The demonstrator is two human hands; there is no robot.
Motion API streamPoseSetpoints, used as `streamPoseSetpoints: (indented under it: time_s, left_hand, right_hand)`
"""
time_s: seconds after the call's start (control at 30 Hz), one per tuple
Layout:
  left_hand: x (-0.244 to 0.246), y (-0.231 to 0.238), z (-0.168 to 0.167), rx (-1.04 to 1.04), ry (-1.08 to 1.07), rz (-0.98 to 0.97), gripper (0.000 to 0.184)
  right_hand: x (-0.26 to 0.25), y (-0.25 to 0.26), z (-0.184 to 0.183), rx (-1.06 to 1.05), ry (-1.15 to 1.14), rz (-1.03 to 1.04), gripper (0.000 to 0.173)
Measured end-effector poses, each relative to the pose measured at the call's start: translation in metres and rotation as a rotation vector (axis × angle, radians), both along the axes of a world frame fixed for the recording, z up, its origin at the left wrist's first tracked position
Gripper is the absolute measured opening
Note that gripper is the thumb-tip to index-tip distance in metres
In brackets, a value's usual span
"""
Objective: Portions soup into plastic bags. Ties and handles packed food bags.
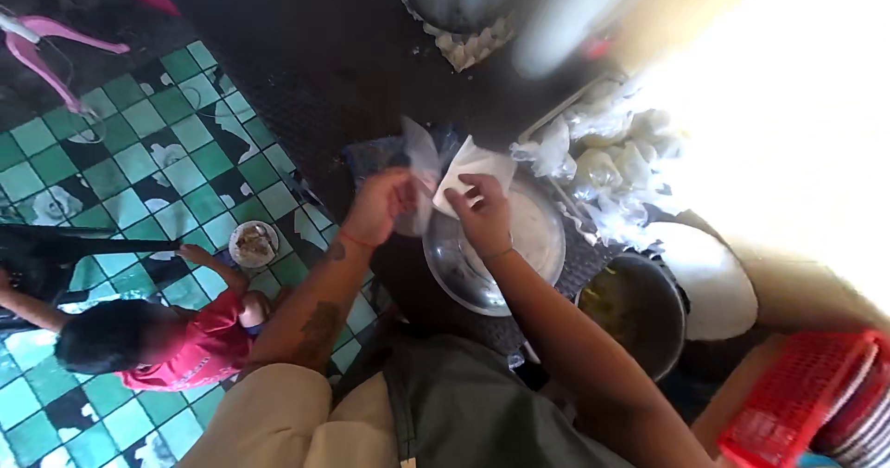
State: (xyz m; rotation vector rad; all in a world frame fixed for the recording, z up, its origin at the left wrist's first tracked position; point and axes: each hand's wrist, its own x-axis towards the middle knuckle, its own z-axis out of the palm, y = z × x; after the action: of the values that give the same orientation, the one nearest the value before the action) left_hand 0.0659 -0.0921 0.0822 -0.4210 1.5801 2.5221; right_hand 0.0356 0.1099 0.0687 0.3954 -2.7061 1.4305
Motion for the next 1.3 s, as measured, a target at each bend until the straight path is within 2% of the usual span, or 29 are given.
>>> streamPoseSetpoints:
  time_s: [0.07, 0.13, 0.2, 0.3, 0.4, 0.5, 0.6, 0.67, 0.73, 0.8, 0.87, 0.93, 1.0, 1.07, 1.1, 1.13, 1.17, 1.2, 1.23, 1.3]
  left_hand:
    - [0.011, 0.032, -0.005, -0.031, -0.005, -0.084, 0.027]
    - [0.011, 0.045, -0.01, -0.034, -0.012, -0.012, 0.02]
    - [0.016, 0.04, 0.002, -0.003, -0.075, 0.075, 0.018]
    - [0.028, 0.023, 0.011, 0.242, -0.094, 0.173, 0.019]
    - [0.044, -0.004, 0.014, 0.426, 0.057, 0.263, 0.013]
    - [0.065, -0.025, 0.015, 0.219, 0.11, 0.328, 0.009]
    - [0.082, -0.017, 0.011, -0.005, -0.005, 0.309, 0.018]
    - [0.09, -0.004, 0.008, 0.009, -0.067, 0.295, 0.02]
    - [0.098, 0.003, 0.006, 0.202, -0.061, 0.335, 0.016]
    - [0.106, 0.002, -0.001, 0.388, 0.019, 0.363, 0.015]
    - [0.116, -0.006, -0.002, 0.512, 0.144, 0.37, 0.028]
    - [0.123, -0.019, 0.002, 0.627, 0.152, 0.438, 0.045]
    - [0.127, -0.027, 0.006, 0.7, 0.087, 0.57, 0.043]
    - [0.137, -0.037, 0.009, 0.685, 0.139, 0.637, 0.041]
    - [0.143, -0.043, 0.009, 0.626, 0.203, 0.635, 0.034]
    - [0.15, -0.05, 0.008, 0.547, 0.262, 0.621, 0.015]
    - [0.156, -0.056, 0.01, 0.446, 0.279, 0.621, 0.016]
    - [0.162, -0.061, 0.014, 0.315, 0.259, 0.64, 0.03]
    - [0.167, -0.066, 0.018, 0.145, 0.219, 0.675, 0.036]
    - [0.172, -0.079, 0.02, -0.263, 0.16, 0.745, 0.034]
  right_hand:
    - [0.006, -0.006, 0.003, -0.149, -0.173, 0.057, 0.041]
    - [0.004, -0.009, 0.004, -0.216, -0.284, 0.063, 0.029]
    - [0.003, -0.013, 0.016, -0.275, -0.407, 0.07, 0.018]
    - [-0.006, -0.012, 0.029, -0.354, -0.586, -0.003, 0.01]
    - [-0.032, 0.004, 0.023, -0.351, -0.747, -0.018, 0.012]
    - [-0.036, -0.006, 0.022, -0.289, -0.822, 0.1, 0.018]
    - [-0.002, -0.036, 0.035, -0.239, -0.752, 0.428, 0.028]
    - [0.02, -0.053, 0.04, -0.279, -0.733, 0.522, 0.02]
    - [0.026, -0.062, 0.041, -0.348, -0.773, 0.461, 0.008]
    - [0.017, -0.058, 0.041, -0.381, -0.842, 0.373, 0.013]
    - [0.0, -0.049, 0.037, -0.367, -0.892, 0.267, 0.013]
    - [-0.019, -0.039, 0.029, -0.377, -0.892, 0.16, 0.013]
    - [-0.034, -0.033, 0.023, -0.365, -0.769, 0.037, 0.016]
    - [-0.049, -0.029, 0.017, -0.295, -0.606, -0.075, 0.022]
    - [-0.057, -0.025, 0.013, -0.218, -0.511, -0.123, 0.025]
    - [-0.064, -0.019, 0.008, -0.099, -0.393, -0.162, 0.028]
    - [-0.072, -0.01, 0.002, 0.058, -0.27, -0.176, 0.029]
    - [-0.079, -0.001, -0.005, 0.244, -0.181, -0.146, 0.032]
    - [-0.082, 0.008, -0.01, 0.43, -0.166, -0.07, 0.037]
    - [-0.083, 0.018, -0.017, 0.801, -0.267, 0.076, 0.045]
